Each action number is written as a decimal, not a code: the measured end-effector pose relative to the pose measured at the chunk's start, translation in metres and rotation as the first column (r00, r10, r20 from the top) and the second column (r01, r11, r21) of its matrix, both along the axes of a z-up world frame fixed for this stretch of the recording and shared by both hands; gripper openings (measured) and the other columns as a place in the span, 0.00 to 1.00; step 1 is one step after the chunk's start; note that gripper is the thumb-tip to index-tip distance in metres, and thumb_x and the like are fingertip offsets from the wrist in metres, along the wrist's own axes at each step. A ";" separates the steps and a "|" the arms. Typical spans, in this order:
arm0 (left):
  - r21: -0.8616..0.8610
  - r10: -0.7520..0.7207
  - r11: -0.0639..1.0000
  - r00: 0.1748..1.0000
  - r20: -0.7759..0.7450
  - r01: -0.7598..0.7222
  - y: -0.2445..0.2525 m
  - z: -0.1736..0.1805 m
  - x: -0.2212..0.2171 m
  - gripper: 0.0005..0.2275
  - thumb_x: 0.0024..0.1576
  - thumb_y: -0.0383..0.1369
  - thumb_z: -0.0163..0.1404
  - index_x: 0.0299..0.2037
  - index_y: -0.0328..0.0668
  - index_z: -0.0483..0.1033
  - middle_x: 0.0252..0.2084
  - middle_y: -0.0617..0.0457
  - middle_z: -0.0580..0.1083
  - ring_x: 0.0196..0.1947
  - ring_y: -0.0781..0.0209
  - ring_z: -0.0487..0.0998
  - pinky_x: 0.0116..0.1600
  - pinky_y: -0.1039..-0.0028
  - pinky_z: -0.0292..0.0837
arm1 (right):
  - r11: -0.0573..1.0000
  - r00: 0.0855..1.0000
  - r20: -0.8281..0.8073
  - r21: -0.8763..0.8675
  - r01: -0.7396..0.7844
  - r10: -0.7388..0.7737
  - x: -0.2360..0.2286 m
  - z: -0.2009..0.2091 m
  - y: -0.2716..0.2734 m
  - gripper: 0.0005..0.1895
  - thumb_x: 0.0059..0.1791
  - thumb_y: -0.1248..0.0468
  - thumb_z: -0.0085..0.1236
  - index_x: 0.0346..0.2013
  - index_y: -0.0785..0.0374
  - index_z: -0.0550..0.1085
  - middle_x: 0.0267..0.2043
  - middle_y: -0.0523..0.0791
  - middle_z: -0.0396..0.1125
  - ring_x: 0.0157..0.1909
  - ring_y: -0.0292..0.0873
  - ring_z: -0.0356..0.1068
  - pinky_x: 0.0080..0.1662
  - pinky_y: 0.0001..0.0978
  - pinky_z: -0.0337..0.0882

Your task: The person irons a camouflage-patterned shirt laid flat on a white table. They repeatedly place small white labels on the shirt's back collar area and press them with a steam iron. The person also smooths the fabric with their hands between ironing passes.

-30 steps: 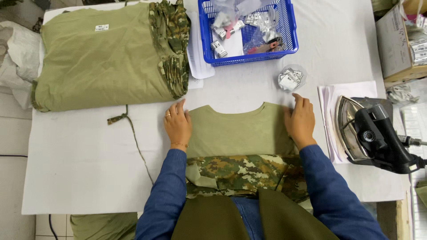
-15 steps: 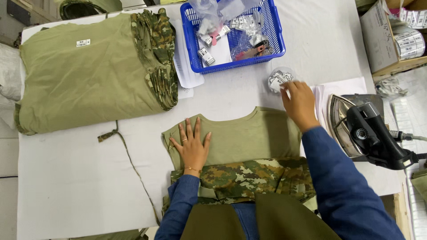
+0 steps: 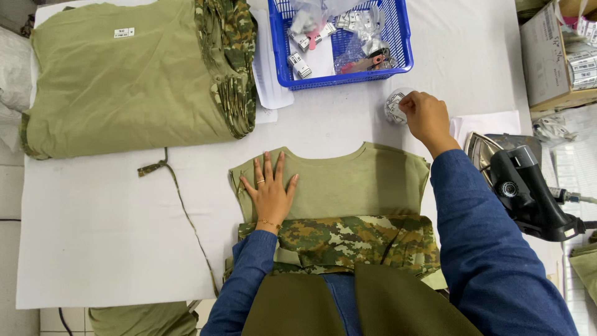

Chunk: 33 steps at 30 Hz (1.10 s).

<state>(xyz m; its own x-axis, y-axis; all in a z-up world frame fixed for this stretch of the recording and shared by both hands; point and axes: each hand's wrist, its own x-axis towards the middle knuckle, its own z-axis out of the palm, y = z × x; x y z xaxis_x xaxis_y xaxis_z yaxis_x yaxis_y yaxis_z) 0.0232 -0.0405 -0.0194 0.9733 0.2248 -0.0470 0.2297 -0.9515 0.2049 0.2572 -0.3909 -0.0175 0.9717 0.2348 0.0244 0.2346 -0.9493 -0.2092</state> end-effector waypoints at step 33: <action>-0.840 0.009 0.531 0.993 -0.121 -0.108 -0.054 0.051 -0.035 0.11 0.63 0.35 0.44 0.50 0.47 0.78 0.37 0.54 0.80 0.36 0.56 0.80 0.41 0.69 0.73 | 0.636 0.775 -0.622 0.643 0.426 0.110 -0.174 0.032 0.087 0.22 0.49 0.54 0.61 0.51 0.65 0.75 0.41 0.54 0.72 0.43 0.49 0.74 0.46 0.41 0.74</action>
